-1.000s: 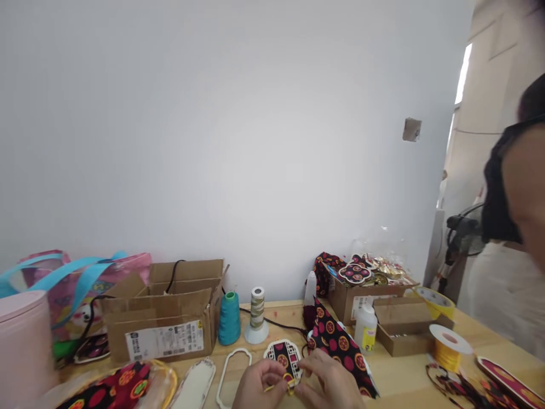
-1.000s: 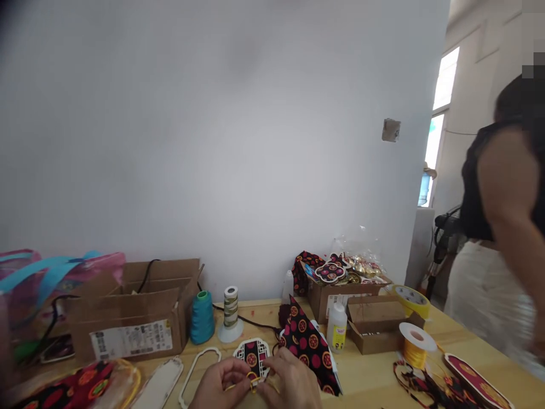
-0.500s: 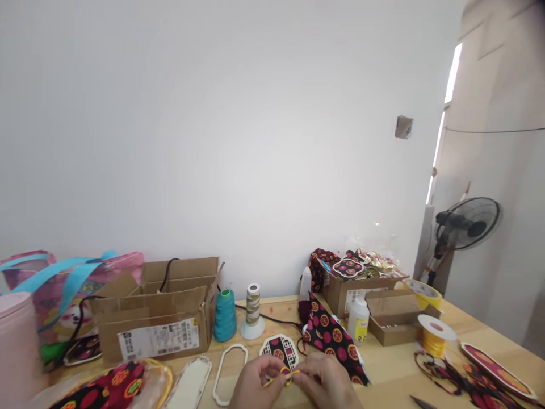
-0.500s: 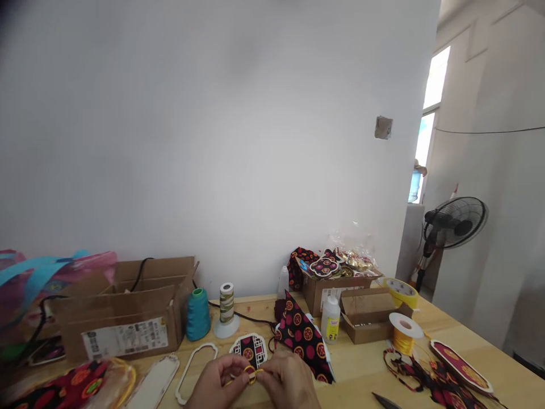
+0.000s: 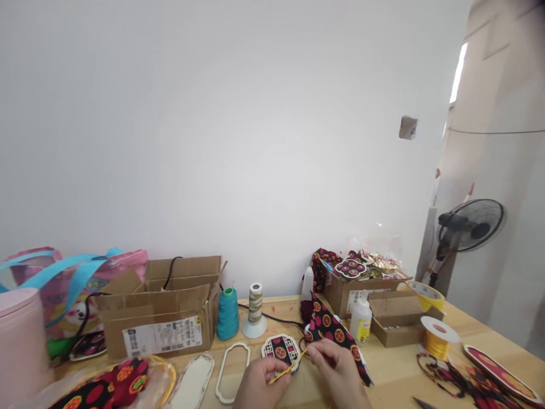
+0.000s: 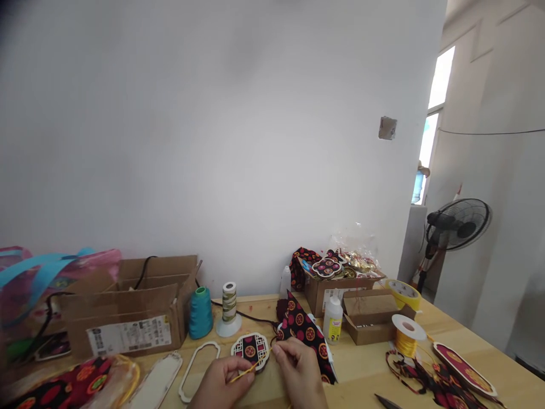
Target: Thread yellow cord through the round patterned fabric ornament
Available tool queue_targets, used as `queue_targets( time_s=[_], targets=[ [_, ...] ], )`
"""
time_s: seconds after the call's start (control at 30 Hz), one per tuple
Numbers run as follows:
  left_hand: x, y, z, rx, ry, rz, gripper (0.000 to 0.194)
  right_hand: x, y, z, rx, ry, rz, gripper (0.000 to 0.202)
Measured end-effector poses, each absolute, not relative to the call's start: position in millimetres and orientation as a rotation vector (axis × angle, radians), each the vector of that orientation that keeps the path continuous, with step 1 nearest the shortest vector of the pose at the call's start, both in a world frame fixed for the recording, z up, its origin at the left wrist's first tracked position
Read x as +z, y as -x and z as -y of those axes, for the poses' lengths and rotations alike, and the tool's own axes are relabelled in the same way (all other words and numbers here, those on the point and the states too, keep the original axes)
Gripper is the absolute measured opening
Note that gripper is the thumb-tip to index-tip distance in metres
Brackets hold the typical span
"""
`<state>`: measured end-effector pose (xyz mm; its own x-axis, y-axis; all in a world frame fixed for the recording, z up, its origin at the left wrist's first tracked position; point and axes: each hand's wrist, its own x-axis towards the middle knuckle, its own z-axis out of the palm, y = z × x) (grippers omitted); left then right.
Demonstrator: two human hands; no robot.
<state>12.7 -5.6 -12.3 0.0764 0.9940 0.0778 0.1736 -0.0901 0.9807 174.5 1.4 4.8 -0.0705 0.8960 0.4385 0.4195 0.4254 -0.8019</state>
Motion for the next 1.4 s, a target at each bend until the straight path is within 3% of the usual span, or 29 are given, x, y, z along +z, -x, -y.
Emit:
queue_targets(
  time_s=[0.47, 1.0, 1.23, 1.4],
  targets=[
    [-4.9, -4.4, 4.7, 1.17, -1.428, -1.29, 0.025, 7.8, -181.3, -1.7, 0.654, 1.19, 1.507, 0.041],
    [0.8, -4.6, 6.3, 1.103, -1.601, -1.39, 0.019, 12.2, -183.1, 0.3, 0.56, 1.178, 1.482, 0.04],
    [-7.0, -6.0, 2.5, 1.099, -1.594, -1.337, 0.022, 9.7, -181.5, 1.8, 0.297, 1.098, 1.716, 0.017],
    [-7.1, -7.2, 2.4, 1.098, -1.595, -1.297, 0.021, 9.8, -168.5, 6.8, 0.13, 0.965, 2.018, 0.04]
  ],
)
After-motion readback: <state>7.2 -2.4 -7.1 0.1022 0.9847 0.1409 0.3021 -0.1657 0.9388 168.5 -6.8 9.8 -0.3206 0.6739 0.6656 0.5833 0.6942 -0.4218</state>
